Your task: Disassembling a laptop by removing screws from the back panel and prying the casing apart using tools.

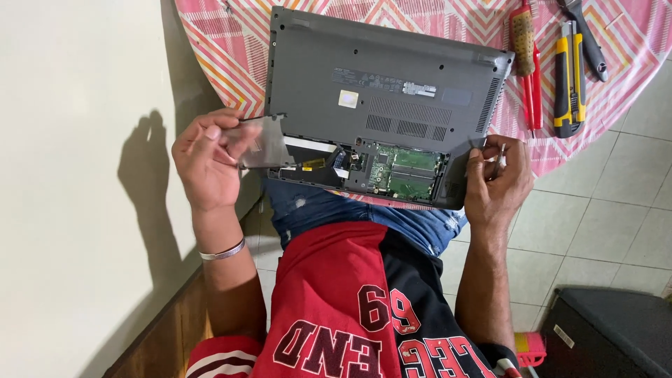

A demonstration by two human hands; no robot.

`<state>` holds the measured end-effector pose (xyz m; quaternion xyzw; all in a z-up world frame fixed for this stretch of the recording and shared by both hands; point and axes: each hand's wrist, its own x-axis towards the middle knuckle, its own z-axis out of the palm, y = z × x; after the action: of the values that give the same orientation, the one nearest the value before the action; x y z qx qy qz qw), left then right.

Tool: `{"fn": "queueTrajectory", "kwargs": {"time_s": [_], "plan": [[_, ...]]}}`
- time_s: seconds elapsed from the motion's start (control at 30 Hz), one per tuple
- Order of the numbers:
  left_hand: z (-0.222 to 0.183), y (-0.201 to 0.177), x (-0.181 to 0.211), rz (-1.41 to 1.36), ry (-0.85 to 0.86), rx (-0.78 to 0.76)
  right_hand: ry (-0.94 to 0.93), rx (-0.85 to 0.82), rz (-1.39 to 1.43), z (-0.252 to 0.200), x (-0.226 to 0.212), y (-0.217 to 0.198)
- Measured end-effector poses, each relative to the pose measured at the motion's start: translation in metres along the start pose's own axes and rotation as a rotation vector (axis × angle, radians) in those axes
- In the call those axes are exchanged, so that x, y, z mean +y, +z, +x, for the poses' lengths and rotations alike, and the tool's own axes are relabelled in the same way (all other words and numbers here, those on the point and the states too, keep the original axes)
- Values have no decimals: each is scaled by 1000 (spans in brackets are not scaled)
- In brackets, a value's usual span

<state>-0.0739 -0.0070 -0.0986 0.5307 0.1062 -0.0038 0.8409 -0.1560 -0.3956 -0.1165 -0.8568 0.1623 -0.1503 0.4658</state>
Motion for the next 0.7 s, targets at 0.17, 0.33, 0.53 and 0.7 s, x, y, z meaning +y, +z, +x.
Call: {"fn": "queueTrajectory", "kwargs": {"time_s": [0.17,0.33,0.53,0.7], "plan": [[3,31,12,248,73,-150,-16,40,2,0,-1,1],[13,50,11,519,225,-127,-12,52,-4,-2,2,1],[59,41,25,789,589,60,31,59,-18,0,-2,0],[127,29,34,1091,868,71,74,39,-130,0,-15,-1]]}}
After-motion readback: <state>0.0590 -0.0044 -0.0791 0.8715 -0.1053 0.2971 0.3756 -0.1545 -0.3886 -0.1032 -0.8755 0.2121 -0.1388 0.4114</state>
